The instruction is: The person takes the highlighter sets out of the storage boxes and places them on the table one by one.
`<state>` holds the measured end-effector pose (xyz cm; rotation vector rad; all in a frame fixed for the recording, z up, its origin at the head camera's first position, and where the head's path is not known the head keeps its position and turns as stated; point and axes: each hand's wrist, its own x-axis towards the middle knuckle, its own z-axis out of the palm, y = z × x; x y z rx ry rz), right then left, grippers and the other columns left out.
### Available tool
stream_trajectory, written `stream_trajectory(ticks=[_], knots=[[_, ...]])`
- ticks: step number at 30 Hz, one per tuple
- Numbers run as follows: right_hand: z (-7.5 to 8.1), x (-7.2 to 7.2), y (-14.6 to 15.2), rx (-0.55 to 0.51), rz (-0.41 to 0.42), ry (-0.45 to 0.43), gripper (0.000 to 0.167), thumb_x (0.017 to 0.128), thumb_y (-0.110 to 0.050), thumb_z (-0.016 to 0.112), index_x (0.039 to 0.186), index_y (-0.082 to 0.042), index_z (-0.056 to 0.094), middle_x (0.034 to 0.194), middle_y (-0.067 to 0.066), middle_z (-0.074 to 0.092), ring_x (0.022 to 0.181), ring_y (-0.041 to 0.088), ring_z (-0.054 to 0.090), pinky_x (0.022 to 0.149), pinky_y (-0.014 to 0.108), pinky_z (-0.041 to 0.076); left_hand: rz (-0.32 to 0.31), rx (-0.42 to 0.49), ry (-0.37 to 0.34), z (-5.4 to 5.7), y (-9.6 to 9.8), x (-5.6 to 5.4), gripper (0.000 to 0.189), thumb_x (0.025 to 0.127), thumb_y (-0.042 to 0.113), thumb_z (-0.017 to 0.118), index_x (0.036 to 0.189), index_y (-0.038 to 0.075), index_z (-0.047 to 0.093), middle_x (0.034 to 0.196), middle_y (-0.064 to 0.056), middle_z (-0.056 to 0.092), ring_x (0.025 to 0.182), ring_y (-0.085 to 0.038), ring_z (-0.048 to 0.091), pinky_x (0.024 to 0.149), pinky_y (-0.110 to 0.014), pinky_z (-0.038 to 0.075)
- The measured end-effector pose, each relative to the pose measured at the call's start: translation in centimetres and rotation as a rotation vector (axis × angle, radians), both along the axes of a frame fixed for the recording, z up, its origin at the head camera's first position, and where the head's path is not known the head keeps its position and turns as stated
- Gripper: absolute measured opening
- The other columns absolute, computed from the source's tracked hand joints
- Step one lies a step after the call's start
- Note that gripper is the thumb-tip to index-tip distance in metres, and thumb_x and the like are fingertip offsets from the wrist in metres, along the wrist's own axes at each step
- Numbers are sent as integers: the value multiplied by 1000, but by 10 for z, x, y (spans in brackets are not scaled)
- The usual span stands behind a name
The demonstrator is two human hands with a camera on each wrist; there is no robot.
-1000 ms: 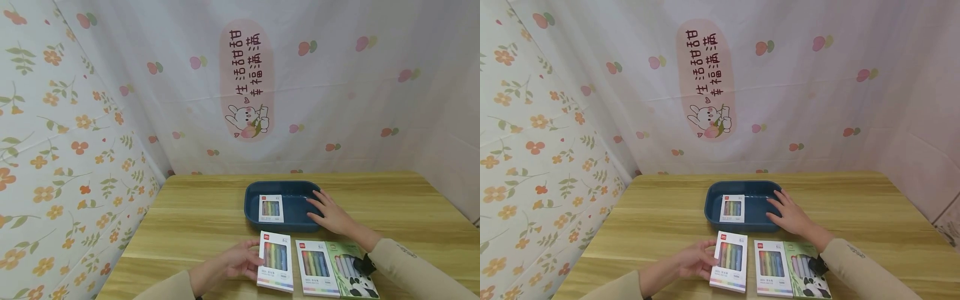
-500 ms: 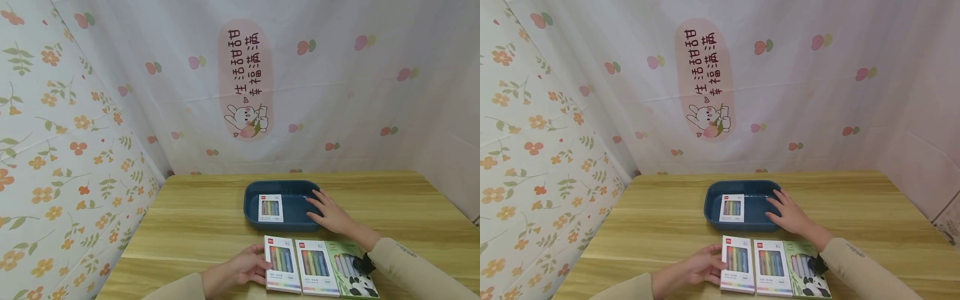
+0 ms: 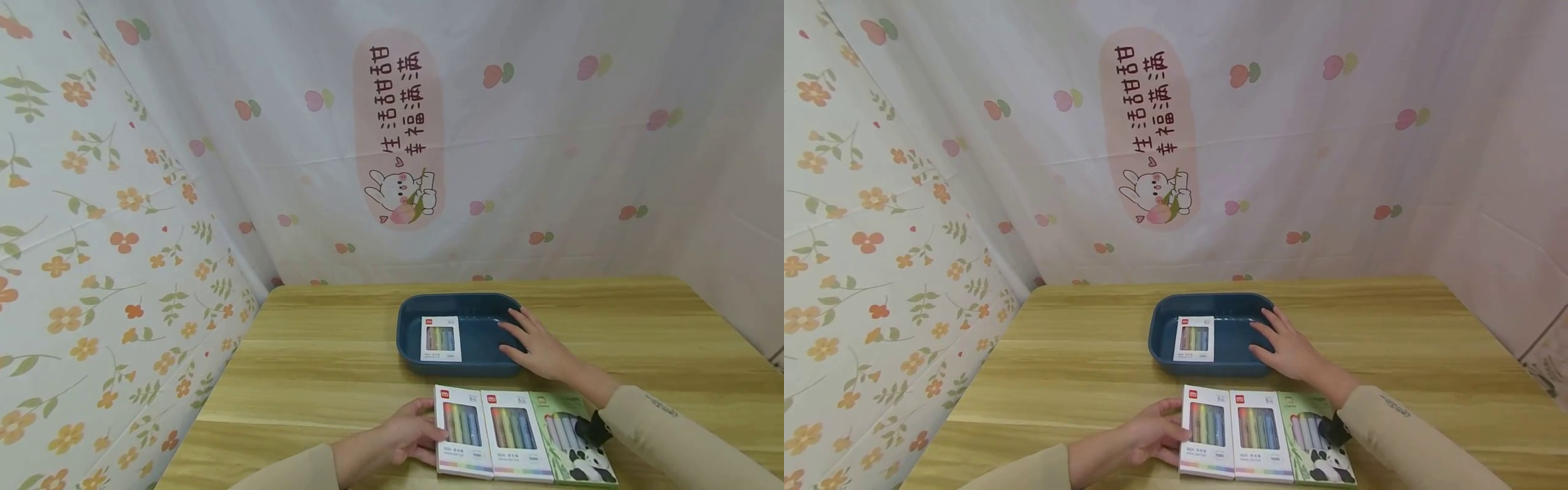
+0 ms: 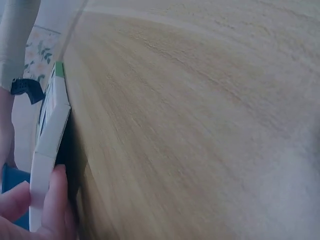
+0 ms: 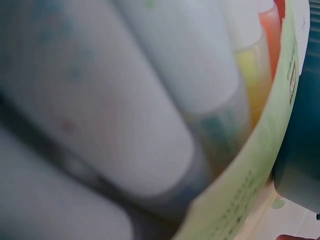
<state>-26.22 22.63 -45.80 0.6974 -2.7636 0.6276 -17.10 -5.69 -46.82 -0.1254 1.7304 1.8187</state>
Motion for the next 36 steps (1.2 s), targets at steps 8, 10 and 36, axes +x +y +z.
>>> stream_trajectory(ticks=[8,10,36], knots=[[2,0,0,-5,0,-16,53,88,-37,57,128,-2,51,141,27,30,131,46,17,94,66,26,-19,-172,86,7,5,2,62,80,-4,65,134,-4,36,85,-9,61,68,-23,65,56,-42,54],[4,0,0,17,-10,-44,53,89,-36,57,129,-2,50,142,27,29,132,46,17,96,65,26,-27,-218,101,8,5,2,62,79,-3,66,134,-3,38,83,-8,61,64,-19,62,51,-38,53],[5,0,0,46,-19,-69,52,88,-33,58,130,-3,49,143,26,29,132,46,17,97,63,26,-126,-271,146,27,6,12,36,72,-11,61,105,2,56,89,-5,56,66,-21,56,47,-38,52]])
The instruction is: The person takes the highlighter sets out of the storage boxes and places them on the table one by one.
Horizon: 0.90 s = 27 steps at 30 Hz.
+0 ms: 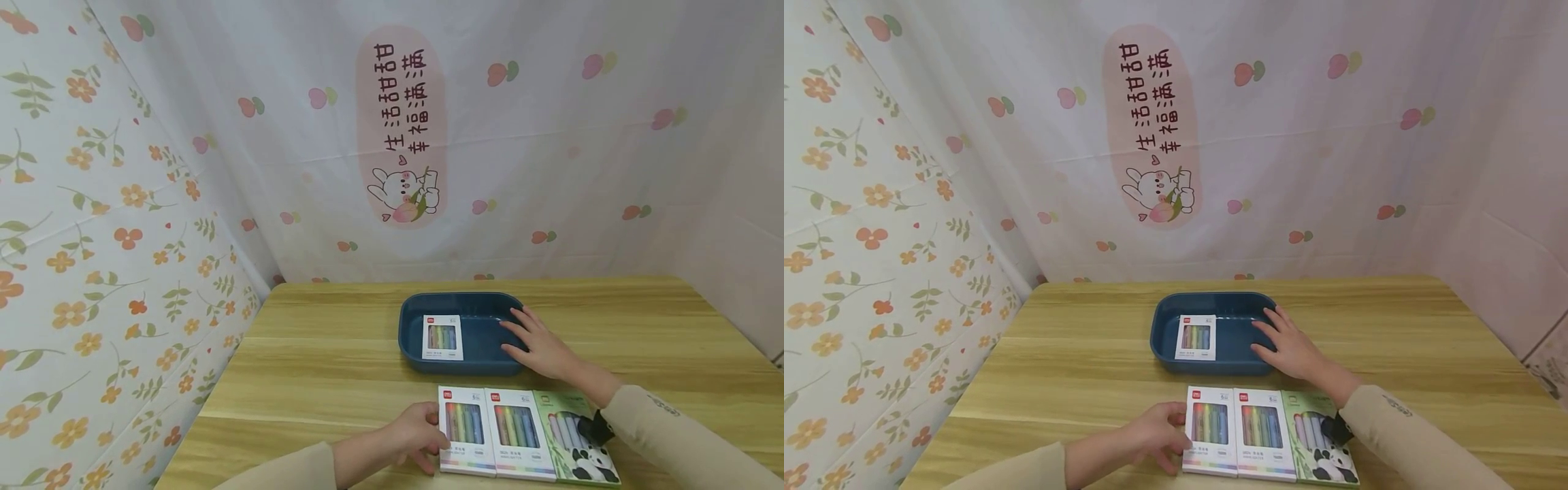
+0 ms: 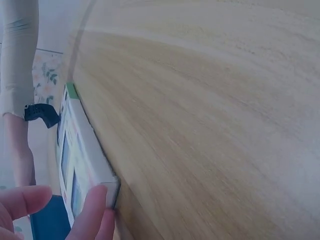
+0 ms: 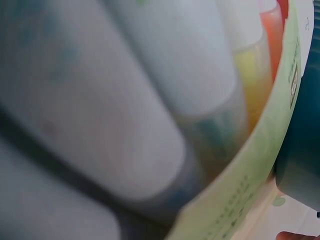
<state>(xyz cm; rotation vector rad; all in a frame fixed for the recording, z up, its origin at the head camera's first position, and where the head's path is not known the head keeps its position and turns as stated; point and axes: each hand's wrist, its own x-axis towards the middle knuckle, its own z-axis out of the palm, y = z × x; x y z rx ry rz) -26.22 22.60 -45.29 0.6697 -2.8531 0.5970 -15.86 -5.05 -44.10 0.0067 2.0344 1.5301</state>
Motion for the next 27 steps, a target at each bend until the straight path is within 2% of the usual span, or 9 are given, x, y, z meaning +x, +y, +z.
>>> stream_trajectory(ticks=[2,5,9,12,17,20,27], knots=[[0,0,0,-1,-1,2,52,88,-32,59,130,-3,49,142,26,29,132,46,17,97,63,26,4,-13,-18,1,0,0,44,72,-10,62,114,0,54,97,-6,56,69,-21,56,48,-38,52],[0,0,0,0,-3,5,52,88,-32,59,129,-3,50,142,26,29,132,46,17,96,64,27,10,-28,-24,2,-1,0,49,72,-9,62,119,-1,51,101,-7,55,70,-23,57,49,-40,53],[0,0,0,5,-2,0,52,88,-32,59,130,-3,49,142,26,29,132,46,17,97,64,26,16,-30,-12,3,-2,-3,43,75,-7,61,116,0,53,99,-7,54,70,-24,57,49,-42,52],[1,0,0,4,-1,-3,52,88,-32,59,130,-3,49,142,26,29,132,46,17,97,64,26,26,-1,-31,5,-3,-8,47,78,-4,60,123,-1,47,101,-8,52,73,-26,56,50,-44,52],[1,0,0,1,2,-1,52,88,-33,59,129,-3,49,142,26,29,132,46,17,97,64,26,29,42,-64,14,-7,-21,51,84,8,60,130,1,40,104,-10,53,77,-28,59,51,-42,53],[1,0,0,4,2,-1,53,88,-33,59,130,-2,49,142,26,29,132,46,17,97,64,26,20,36,-45,22,-10,-28,53,86,16,61,132,2,38,108,-11,55,80,-28,62,52,-39,53],[0,0,0,3,1,2,52,88,-33,59,129,-3,49,142,26,30,132,46,17,97,64,25,59,33,25,43,-12,-42,56,87,24,63,132,1,39,115,-15,57,86,-35,64,59,-46,53]])
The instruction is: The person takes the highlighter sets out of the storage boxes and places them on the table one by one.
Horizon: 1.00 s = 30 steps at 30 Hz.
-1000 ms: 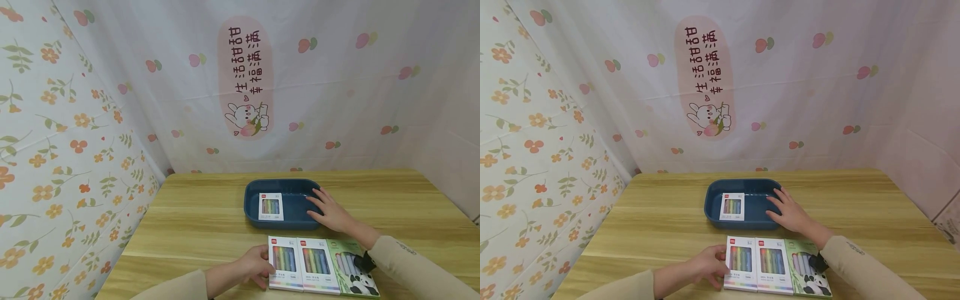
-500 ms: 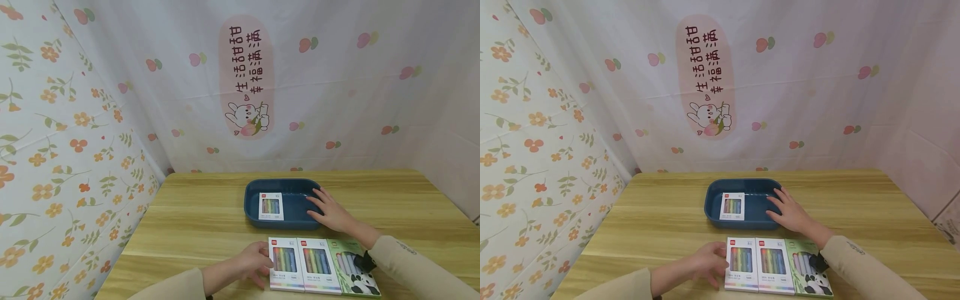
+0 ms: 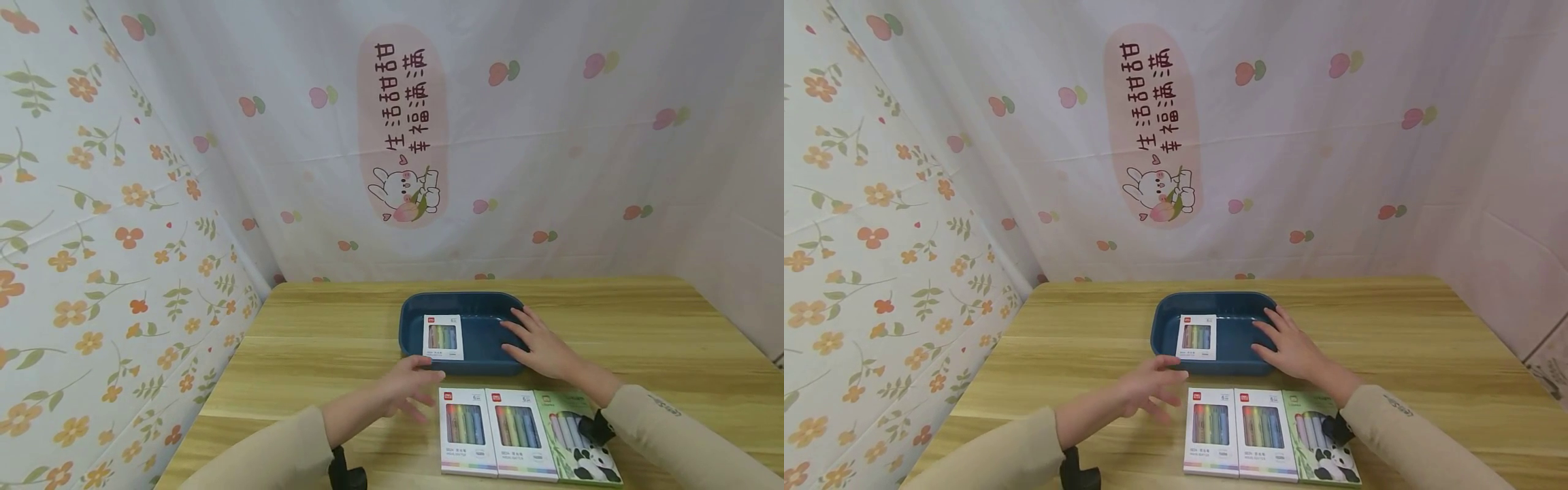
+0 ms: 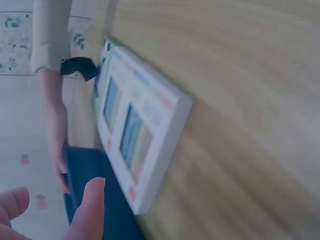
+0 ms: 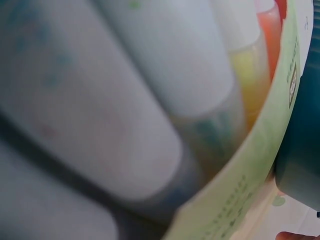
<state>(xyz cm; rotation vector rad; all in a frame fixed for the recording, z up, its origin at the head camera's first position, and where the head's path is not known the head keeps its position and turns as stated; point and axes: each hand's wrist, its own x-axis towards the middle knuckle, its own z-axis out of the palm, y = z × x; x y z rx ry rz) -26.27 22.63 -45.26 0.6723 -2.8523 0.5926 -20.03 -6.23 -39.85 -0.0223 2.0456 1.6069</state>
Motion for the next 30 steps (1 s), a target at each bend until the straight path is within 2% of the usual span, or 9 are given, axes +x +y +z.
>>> stream_trajectory(ticks=[5,11,15,19,23,25,26,30], knots=[[0,0,-1,6,0,-1,53,88,-33,59,130,-3,49,142,26,30,132,47,17,97,64,26,8,32,58,15,0,-14,55,89,25,60,133,1,39,123,-18,52,99,-42,59,67,-48,53],[1,0,-1,11,6,5,53,87,-33,59,129,-2,49,142,26,30,131,47,18,96,64,26,57,34,131,26,7,-44,56,90,24,57,136,0,36,130,-22,43,114,-47,46,84,-54,46],[1,0,-1,7,8,9,53,87,-33,59,129,-2,49,141,27,30,131,47,18,96,64,27,93,-6,114,25,12,-66,58,90,26,58,137,0,35,134,-22,41,116,-46,46,87,-51,45],[-1,-1,0,14,9,9,53,88,-33,59,130,-2,49,142,27,30,131,47,17,97,64,26,136,-23,57,21,19,-83,58,91,26,57,137,-1,34,133,-22,42,116,-45,46,89,-49,44],[-1,-1,0,15,7,5,53,88,-33,59,130,-2,49,142,27,30,132,47,17,97,64,26,176,-40,21,17,25,-92,59,91,27,56,138,0,32,135,-22,40,117,-46,44,92,-51,42],[0,0,-1,13,5,3,53,88,-33,59,130,-2,49,142,27,30,132,47,17,97,64,26,188,-71,38,16,28,-93,57,93,29,53,138,0,32,135,-22,40,118,-45,44,93,-50,41],[0,0,-1,13,5,3,53,87,-33,59,129,-2,49,142,27,30,132,47,17,97,64,27,189,-74,37,20,29,-91,57,93,29,52,138,0,31,136,-22,39,120,-45,42,95,-50,39],[1,0,0,19,6,4,53,87,-34,59,129,-3,50,141,26,31,131,46,18,96,63,27,207,-123,34,14,36,-98,57,94,27,51,139,-2,31,137,-23,38,122,-45,39,97,-51,37]])
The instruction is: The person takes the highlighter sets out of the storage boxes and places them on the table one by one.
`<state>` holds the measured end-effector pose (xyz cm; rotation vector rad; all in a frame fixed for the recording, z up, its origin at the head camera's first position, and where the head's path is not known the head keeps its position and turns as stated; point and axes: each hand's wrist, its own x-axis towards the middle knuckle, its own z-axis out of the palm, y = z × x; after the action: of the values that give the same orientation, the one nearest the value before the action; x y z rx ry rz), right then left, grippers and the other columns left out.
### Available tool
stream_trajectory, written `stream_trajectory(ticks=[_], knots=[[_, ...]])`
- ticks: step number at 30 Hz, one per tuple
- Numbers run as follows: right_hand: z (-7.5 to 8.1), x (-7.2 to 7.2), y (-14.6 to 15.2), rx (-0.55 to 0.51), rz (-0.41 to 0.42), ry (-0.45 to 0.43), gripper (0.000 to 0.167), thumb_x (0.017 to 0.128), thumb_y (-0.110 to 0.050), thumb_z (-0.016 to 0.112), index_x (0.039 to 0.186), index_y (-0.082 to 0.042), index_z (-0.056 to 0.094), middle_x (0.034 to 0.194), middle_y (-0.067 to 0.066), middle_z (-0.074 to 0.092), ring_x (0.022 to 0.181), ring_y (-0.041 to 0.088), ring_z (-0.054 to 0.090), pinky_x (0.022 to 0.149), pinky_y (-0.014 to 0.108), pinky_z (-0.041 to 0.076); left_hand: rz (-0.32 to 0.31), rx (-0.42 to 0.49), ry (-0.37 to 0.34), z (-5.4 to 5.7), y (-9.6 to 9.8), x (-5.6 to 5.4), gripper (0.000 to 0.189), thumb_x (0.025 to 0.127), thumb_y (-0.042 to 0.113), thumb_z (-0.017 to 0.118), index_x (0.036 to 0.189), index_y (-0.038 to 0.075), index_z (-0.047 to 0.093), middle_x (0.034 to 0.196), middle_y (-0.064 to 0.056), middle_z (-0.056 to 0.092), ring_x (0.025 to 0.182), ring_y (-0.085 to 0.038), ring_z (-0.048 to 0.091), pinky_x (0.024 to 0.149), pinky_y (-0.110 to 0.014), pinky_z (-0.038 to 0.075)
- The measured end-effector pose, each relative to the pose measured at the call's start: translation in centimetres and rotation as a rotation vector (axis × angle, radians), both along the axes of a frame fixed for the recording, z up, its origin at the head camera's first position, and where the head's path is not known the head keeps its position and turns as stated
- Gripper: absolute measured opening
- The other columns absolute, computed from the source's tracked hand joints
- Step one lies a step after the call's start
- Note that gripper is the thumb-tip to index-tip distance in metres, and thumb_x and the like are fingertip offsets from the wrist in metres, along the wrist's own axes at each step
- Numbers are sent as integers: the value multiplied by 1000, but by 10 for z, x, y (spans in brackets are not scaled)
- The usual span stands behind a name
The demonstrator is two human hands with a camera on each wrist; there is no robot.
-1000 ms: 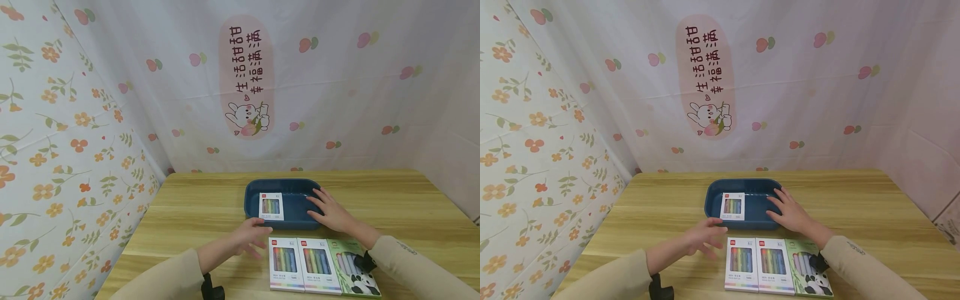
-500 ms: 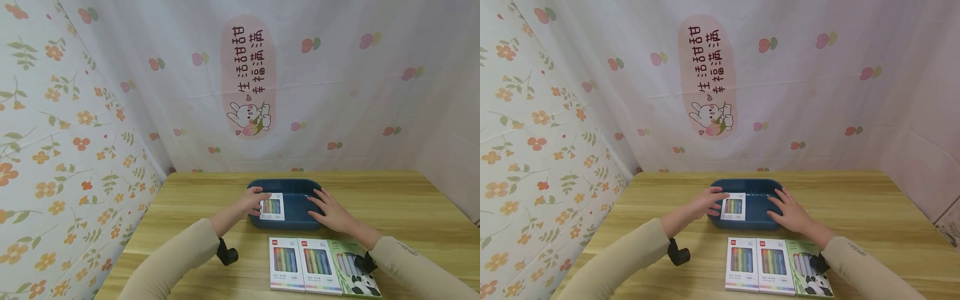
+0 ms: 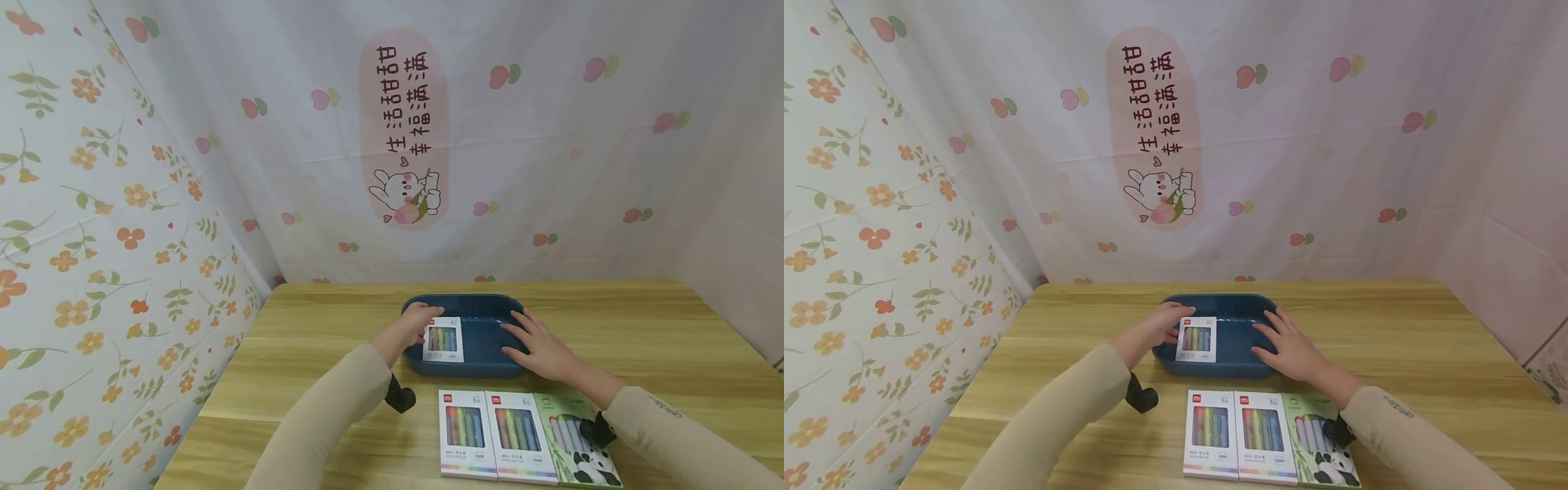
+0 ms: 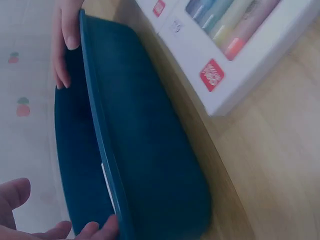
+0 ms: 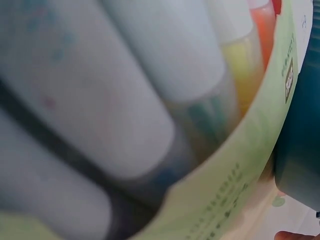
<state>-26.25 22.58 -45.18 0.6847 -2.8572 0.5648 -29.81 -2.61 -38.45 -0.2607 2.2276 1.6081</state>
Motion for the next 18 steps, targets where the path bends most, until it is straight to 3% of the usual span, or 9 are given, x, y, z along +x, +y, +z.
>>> stream_trajectory(ticks=[2,7,10,13,16,18], knots=[[0,0,0,2,0,-2,53,87,-35,59,129,-3,50,141,26,31,131,46,18,97,63,27,14,-1,-20,-14,3,-13,61,92,27,55,140,-1,30,138,-23,37,125,-44,36,97,-54,35],[1,0,0,-1,0,-2,53,87,-35,59,129,-3,50,141,26,31,131,47,18,97,63,27,31,-10,-21,-95,6,-77,65,86,35,61,137,2,36,131,-17,46,124,-37,39,92,-57,36],[1,0,1,3,-1,2,53,87,-35,59,129,-3,50,141,26,31,131,47,18,97,63,27,27,8,-5,-133,8,-104,62,87,36,60,134,1,40,127,-17,49,120,-35,44,92,-54,38],[0,-1,1,5,-4,2,54,87,-35,59,129,-3,50,142,26,31,131,47,18,97,63,27,1,-53,54,-151,8,-114,61,88,32,59,136,1,37,133,-17,44,120,-33,44,93,-50,39],[-1,-1,1,1,-2,0,53,87,-35,59,129,-3,50,142,26,30,131,47,18,96,63,27,-14,-202,106,-159,6,-118,61,88,28,59,137,1,36,136,-17,42,116,-30,47,87,-46,45],[-1,-1,1,-2,0,3,53,87,-35,59,129,-3,50,141,26,31,131,47,18,96,63,28,-10,-328,134,-168,6,-124,57,86,24,58,133,-1,39,131,-18,46,107,-30,52,76,-44,50]])
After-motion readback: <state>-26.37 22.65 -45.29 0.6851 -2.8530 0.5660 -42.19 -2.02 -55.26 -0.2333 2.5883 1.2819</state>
